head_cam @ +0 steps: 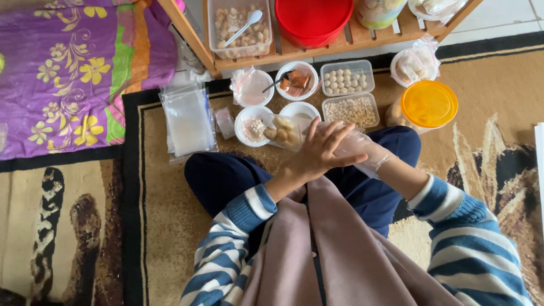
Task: Packaging various snacks into small plastic bags using a spoon and hands
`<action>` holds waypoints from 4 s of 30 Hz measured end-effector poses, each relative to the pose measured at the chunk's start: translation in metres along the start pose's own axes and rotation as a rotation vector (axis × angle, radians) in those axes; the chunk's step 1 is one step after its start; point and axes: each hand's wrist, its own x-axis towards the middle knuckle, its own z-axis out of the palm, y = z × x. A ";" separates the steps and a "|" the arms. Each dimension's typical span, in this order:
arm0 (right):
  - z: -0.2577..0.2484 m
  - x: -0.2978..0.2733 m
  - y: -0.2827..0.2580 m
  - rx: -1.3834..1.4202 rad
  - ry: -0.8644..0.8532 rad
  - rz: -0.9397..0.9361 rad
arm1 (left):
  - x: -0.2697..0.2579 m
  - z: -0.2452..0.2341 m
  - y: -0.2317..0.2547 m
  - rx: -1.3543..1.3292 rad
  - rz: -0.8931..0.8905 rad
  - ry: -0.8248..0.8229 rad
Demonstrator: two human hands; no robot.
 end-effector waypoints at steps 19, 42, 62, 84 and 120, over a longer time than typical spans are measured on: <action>-0.067 0.009 -0.162 1.371 0.133 0.814 | -0.054 -0.081 -0.066 -1.235 -1.224 -0.132; -0.044 0.004 -0.034 0.958 -0.085 0.633 | -0.065 -0.064 -0.059 -1.205 -1.311 0.054; -0.067 0.017 -0.087 0.246 -0.353 0.324 | -0.078 -0.062 -0.073 -1.193 -1.303 0.147; -0.139 0.047 0.176 -0.419 0.417 0.900 | -0.234 -0.110 -0.173 -1.177 -1.980 1.268; -0.066 -0.002 0.537 -0.876 0.654 0.338 | -0.227 -0.048 -0.156 -0.947 -1.289 0.731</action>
